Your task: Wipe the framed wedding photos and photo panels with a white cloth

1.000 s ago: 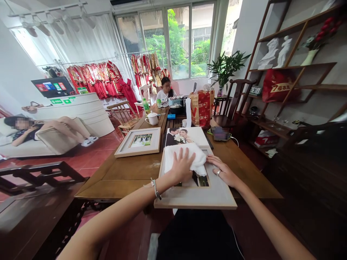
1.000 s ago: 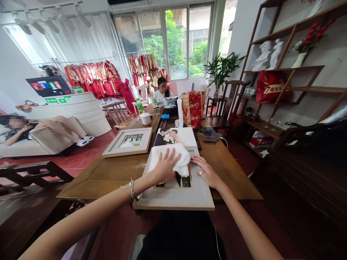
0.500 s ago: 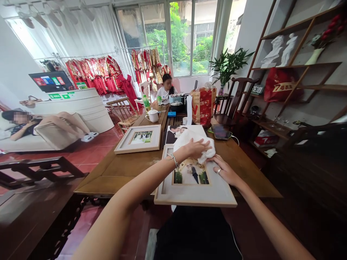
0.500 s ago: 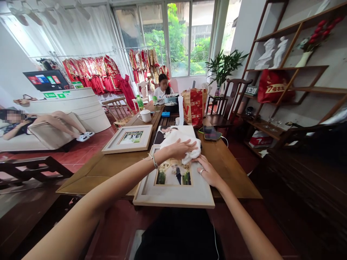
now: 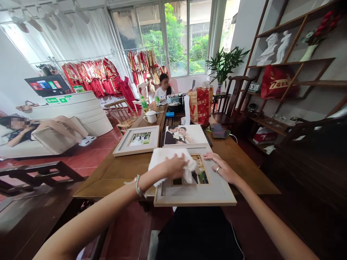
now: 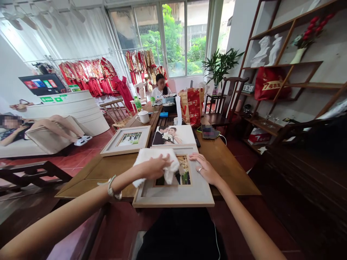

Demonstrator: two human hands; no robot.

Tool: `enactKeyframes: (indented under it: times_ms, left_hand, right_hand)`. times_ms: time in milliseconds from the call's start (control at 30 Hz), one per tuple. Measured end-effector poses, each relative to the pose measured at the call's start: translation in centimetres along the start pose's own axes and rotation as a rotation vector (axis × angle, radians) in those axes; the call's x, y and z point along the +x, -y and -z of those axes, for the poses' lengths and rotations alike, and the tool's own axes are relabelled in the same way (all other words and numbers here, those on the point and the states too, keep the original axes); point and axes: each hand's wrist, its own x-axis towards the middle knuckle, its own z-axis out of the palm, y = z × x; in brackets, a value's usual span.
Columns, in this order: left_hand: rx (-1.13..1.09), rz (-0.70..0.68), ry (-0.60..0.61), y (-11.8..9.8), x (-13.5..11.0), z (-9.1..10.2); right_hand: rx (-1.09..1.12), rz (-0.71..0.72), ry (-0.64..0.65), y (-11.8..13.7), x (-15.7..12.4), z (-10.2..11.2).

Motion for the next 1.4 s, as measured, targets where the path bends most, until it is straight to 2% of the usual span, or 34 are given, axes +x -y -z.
enactKeyframes:
  times_ms: [133,200,233,300,367,533,600,733,833,1000,1067,1133,1200,1267,1400]
  left_hand:
    - [-0.119,-0.433,-0.044,-4.9,-3.1,-2.5]
    - [-0.077,-0.525,-0.129,-6.8,-4.1,-3.6]
    - [-0.051,-0.528,-0.162,-7.3,-4.4,-4.0]
    - [-0.005,-0.478,-0.188,-7.5,-4.5,-4.5]
    - [0.039,-0.395,-0.180,-6.8,-4.0,-4.7]
    - [0.173,0.032,-0.241,-3.4,-0.8,-4.7]
    - [0.195,0.135,-0.302,-1.7,0.7,-4.2]
    - [0.190,0.080,-0.383,1.1,2.7,-3.1]
    - [0.150,0.056,-0.336,1.5,1.9,-2.8]
    - [0.030,-0.028,-0.202,-1.6,-3.5,-4.1]
    - [-0.013,-0.079,-0.203,-3.0,-5.5,-5.4]
    - [-0.031,-0.100,-0.242,-3.6,-6.2,-6.6]
    - [-0.022,-0.084,-0.301,-3.1,-5.5,-7.4]
    - [0.005,-0.046,-0.351,-1.7,-3.6,-7.3]
    - [0.066,0.024,-0.440,2.4,1.3,-5.0]
  right_hand:
    - [0.001,0.035,-0.002,-0.4,0.0,0.0]
    - [0.001,0.031,-0.002,-0.5,0.0,0.0]
    - [-0.003,0.025,-0.001,-0.4,0.0,0.0]
    - [-0.011,0.017,-0.002,-0.3,0.1,0.0]
    - [-0.012,0.021,-0.002,-0.1,0.0,0.0]
    - [-0.012,0.014,-0.010,0.5,0.0,0.0]
    - [-0.014,0.001,-0.008,0.5,0.0,0.0]
    - [-0.012,-0.004,-0.010,0.4,0.0,0.0]
    - [-0.009,-0.003,-0.004,0.3,0.0,0.0]
    - [-0.017,0.004,-0.001,0.2,-0.1,0.0]
    - [-0.014,0.007,-0.007,0.2,-0.1,-0.1]
    - [-0.017,0.004,-0.011,0.3,-0.1,-0.1]
    - [-0.018,0.006,-0.009,0.4,-0.1,-0.1]
    - [-0.015,0.014,-0.005,0.4,-0.1,0.0]
    - [-0.012,0.011,-0.001,0.3,-0.1,0.0]
